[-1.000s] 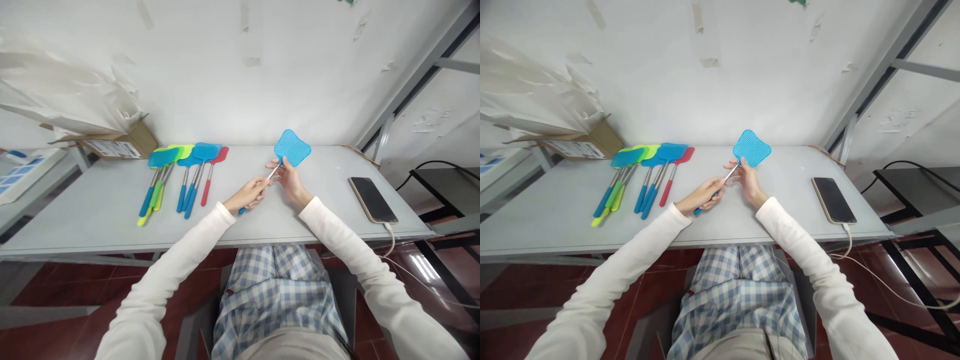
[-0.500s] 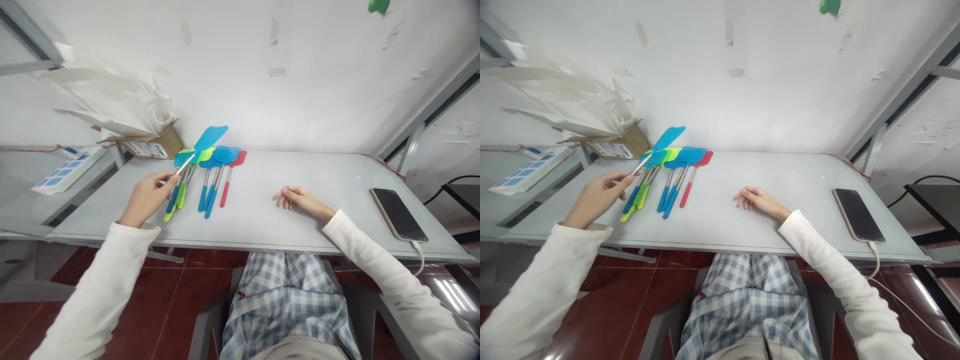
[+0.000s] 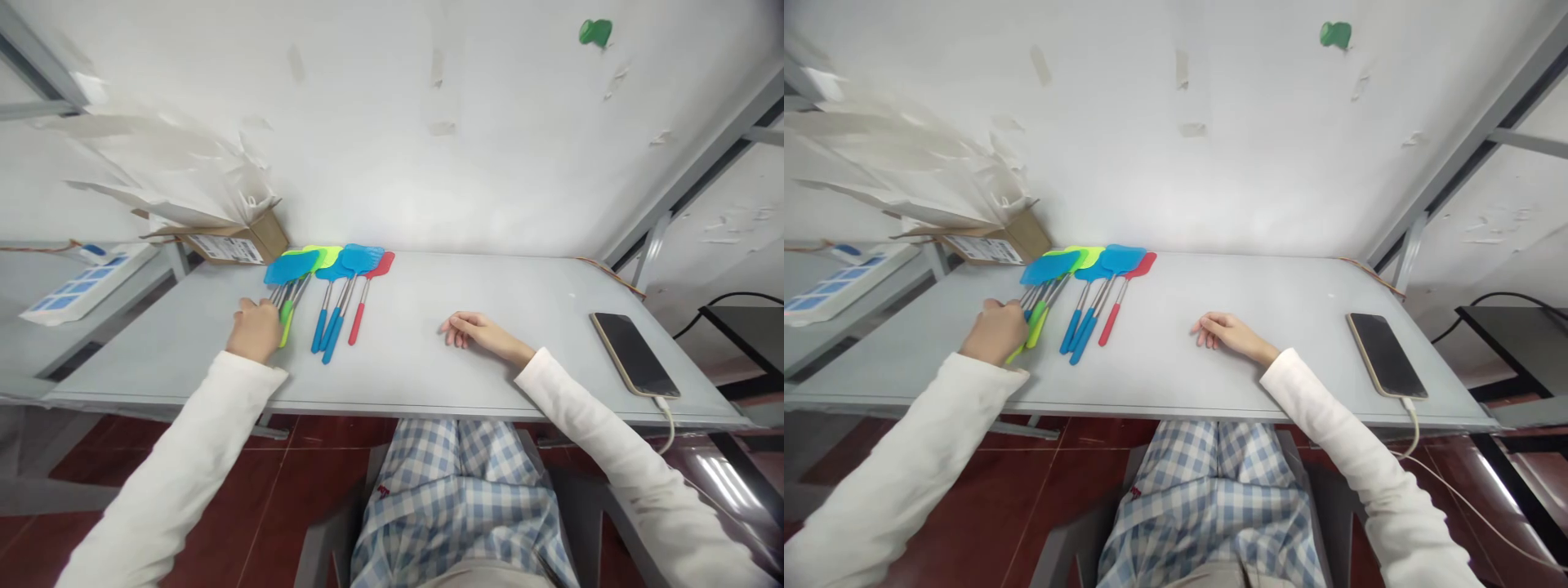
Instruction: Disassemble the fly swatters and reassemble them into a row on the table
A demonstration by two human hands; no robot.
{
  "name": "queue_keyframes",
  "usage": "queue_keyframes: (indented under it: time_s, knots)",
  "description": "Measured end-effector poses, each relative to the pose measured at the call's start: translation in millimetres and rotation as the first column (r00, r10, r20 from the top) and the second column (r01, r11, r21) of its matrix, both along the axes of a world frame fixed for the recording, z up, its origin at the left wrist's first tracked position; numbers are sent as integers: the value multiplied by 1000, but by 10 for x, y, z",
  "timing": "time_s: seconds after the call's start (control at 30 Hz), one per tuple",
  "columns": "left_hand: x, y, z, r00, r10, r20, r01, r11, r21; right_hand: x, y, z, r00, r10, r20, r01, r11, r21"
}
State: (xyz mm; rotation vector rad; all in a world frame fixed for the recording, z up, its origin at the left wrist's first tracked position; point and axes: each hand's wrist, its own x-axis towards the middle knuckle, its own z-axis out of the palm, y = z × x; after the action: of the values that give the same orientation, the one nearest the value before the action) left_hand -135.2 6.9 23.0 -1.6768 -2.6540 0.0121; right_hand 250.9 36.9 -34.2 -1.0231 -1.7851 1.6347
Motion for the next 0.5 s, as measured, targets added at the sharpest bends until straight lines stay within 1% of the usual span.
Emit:
queue_keyframes:
  time_s: [0.07, 0.13, 0.2, 0.27, 0.33, 0.37, 0.43, 0.5]
  knots:
    - [81, -41, 48, 1000, 5, -30, -6, 1000, -17, 10, 8, 2, 1000, 3, -7, -3, 1000, -4]
    - [149, -98, 57, 997, -5, -73, 8, 999, 33, 22, 18, -4, 1000, 2, -17, -3, 1000, -13]
    - [233, -152, 12, 988, -64, -140, 81, 989, 121, 34, 31, -17, 999, -2, -37, 1, 1000, -24]
    - [359, -176, -76, 967, -181, -180, 214, 960, 183, 42, 47, -34, 998, -5, -58, 3, 999, -33]
    - [526, -157, -174, 947, -278, -163, 307, 931, 199, 43, 64, -51, 997, -3, -74, 0, 999, -40]
    - [610, -136, -214, 944, -300, -135, 322, 927, 192, 41, 72, -60, 997, -3, -81, -1, 999, -44]
    - [732, -98, -255, 946, -314, -77, 323, 925, 199, 38, 87, -76, 995, -8, -98, 3, 998, -56]
    - [724, -102, -240, 953, -299, -35, 297, 912, 282, 36, 99, -90, 993, -23, -113, 16, 998, -67]
